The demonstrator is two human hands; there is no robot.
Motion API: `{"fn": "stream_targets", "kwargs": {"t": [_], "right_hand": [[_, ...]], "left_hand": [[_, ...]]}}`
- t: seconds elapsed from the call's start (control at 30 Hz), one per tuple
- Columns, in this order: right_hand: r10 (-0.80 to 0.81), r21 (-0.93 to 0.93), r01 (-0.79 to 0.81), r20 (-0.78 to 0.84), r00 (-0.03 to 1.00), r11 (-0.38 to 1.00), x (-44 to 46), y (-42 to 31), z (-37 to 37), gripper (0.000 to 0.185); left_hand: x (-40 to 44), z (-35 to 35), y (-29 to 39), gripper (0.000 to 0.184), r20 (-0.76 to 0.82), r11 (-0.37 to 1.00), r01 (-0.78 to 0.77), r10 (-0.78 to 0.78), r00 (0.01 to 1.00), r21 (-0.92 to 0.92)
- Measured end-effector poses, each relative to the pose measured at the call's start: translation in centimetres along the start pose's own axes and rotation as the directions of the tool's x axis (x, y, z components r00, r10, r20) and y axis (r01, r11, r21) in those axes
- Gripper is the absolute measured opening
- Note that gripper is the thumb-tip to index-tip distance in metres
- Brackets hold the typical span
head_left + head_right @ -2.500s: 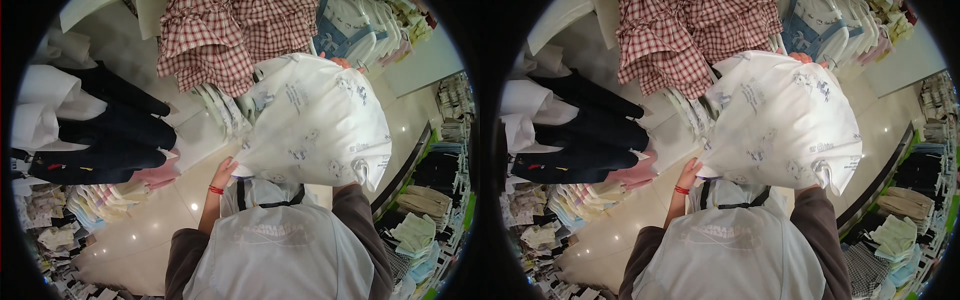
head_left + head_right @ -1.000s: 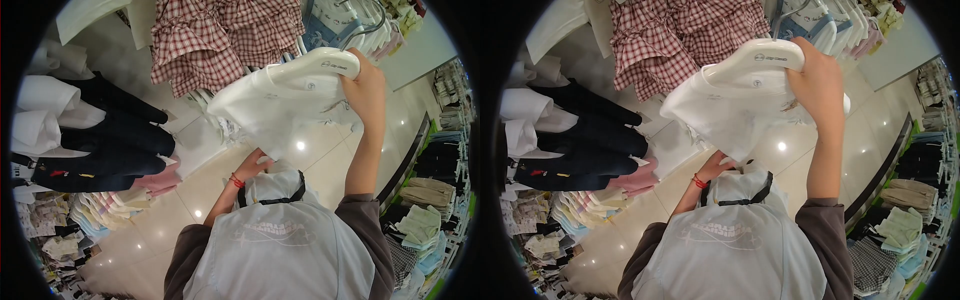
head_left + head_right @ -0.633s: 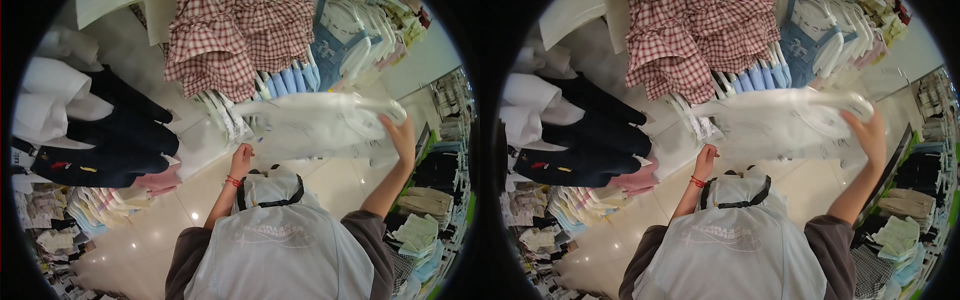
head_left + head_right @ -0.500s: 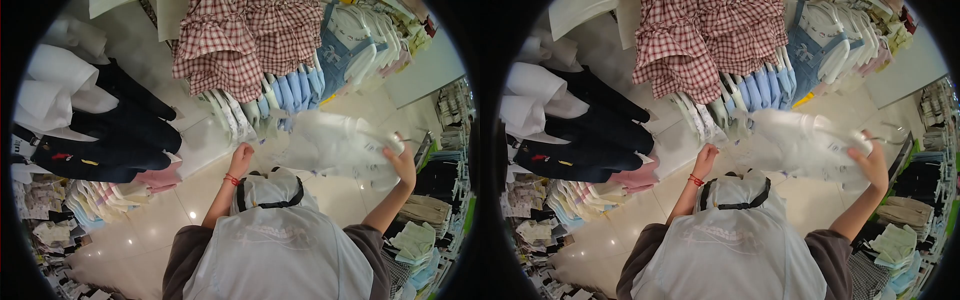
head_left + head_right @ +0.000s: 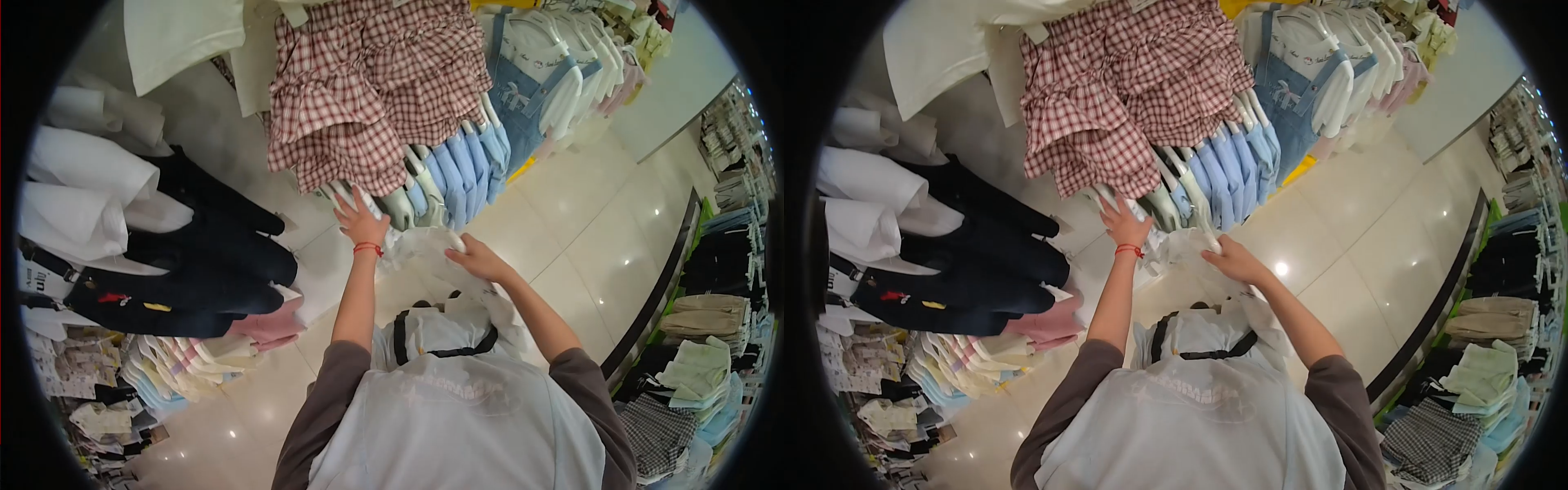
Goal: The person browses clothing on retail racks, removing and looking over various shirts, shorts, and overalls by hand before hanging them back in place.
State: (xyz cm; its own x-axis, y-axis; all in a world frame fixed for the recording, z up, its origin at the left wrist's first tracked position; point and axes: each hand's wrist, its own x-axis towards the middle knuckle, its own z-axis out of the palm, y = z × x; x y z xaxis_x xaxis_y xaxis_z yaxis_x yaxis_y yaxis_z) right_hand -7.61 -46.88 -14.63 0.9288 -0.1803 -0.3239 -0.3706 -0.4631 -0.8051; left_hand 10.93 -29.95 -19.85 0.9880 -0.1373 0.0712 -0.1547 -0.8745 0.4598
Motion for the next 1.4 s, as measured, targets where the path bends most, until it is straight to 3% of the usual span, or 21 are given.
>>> {"fn": "stream_targets", "kwargs": {"t": [0.07, 0.1, 0.23, 0.33, 0.43, 0.53, 0.57, 0.67, 0.7, 0.9, 1.0, 1.07, 1.1, 1.2, 1.3, 1.4], "right_hand": [[0.029, 0.031, -0.028, -0.006, 1.000, 0.999, 2.4, -0.2, 1.1, 0.060], [0.046, 0.030, -0.046, -0.001, 0.999, 0.998, 3.6, -0.5, 1.5, 0.063], [0.079, 0.143, -0.075, -0.023, 0.997, 0.987, 7.7, -1.5, 4.2, 0.070], [0.102, 0.196, -0.116, 0.081, 0.992, 0.974, 9.7, -4.0, 5.4, 0.078], [0.060, 0.189, -0.087, 0.144, 0.988, 0.978, 11.4, -6.7, 6.8, 0.081], [-0.198, 0.317, 0.175, 0.040, 0.979, 0.932, 13.4, -8.9, 8.0, 0.076], [-0.229, 0.399, 0.187, 0.061, 0.972, 0.898, 14.0, -9.5, 8.0, 0.071], [-0.145, 0.352, 0.109, 0.077, 0.986, 0.930, 16.0, -10.7, 8.0, 0.057], [0.026, 0.244, -0.054, 0.113, 0.993, 0.968, 15.8, -12.5, 7.6, 0.052], [-0.105, -0.166, 0.103, -0.004, 0.994, 0.981, 16.6, -13.2, 8.0, 0.054], [-0.150, -0.111, 0.147, -0.015, 0.989, 0.983, 17.2, -13.0, 8.2, 0.052], [-0.194, 0.164, 0.186, 0.039, 0.980, 0.969, 17.7, -13.1, 7.4, 0.051], [-0.151, 0.054, 0.148, 0.062, 0.987, 0.988, 17.0, -15.0, 6.2, 0.048], [-0.309, -0.056, 0.305, -0.114, 0.944, 0.951, 18.2, -13.3, 7.2, 0.055], [-0.159, -0.157, 0.150, -0.042, 0.986, 0.976, 18.1, -14.2, 6.6, 0.051], [-0.353, -0.181, 0.364, 0.087, 0.931, 0.914, 18.7, -13.0, 5.4, 0.049]], "left_hand": [[0.1, 0.4, -1.7, 0.096, -0.053, 0.991, -0.062, 0.056, 0.997, -0.119], [-0.1, 0.3, -2.2, 0.093, -0.101, 0.994, -0.081, 0.074, 0.992, -0.068], [-0.4, -1.4, -3.5, 0.088, -0.045, 0.996, -0.060, 0.057, 0.997, -0.062], [-0.4, -1.7, -4.6, 0.090, -0.040, 0.993, -0.098, 0.095, 0.995, -0.069], [-0.1, -2.1, -5.5, 0.095, -0.063, 0.984, -0.114, 0.107, 0.992, -0.138], [0.8, -1.6, -6.4, 0.101, -0.049, 0.963, -0.099, 0.089, 0.995, -0.251], [1.3, -1.3, -6.9, 0.102, -0.026, 0.947, -0.089, 0.085, 0.996, -0.308], [1.9, -1.0, -7.9, 0.105, -0.050, 0.898, -0.128, 0.118, 0.992, -0.421], [1.9, -1.0, -7.9, 0.105, -0.053, 0.896, -0.131, 0.120, 0.991, -0.424], [0.8, -2.8, -6.5, 0.104, 0.016, 0.918, -0.038, 0.048, 0.999, -0.394], [0.0, -2.9, -5.7, 0.103, 0.024, 0.918, 0.030, -0.023, 0.999, -0.396], [-0.4, -2.2, -5.4, 0.100, 0.003, 0.922, 0.046, -0.049, 0.999, -0.383], [-0.6, -2.0, -5.1, 0.099, -0.011, 0.924, 0.043, -0.051, 0.999, -0.381], [-0.9, -2.0, -4.8, 0.098, -0.024, 0.927, 0.036, -0.049, 0.998, -0.374], [-1.5, -2.7, -4.5, 0.096, 0.015, 0.932, 0.068, -0.067, 0.998, -0.357], [-1.3, -3.1, -5.0, 0.094, 0.008, 0.940, 0.068, -0.069, 0.998, -0.333]]}}
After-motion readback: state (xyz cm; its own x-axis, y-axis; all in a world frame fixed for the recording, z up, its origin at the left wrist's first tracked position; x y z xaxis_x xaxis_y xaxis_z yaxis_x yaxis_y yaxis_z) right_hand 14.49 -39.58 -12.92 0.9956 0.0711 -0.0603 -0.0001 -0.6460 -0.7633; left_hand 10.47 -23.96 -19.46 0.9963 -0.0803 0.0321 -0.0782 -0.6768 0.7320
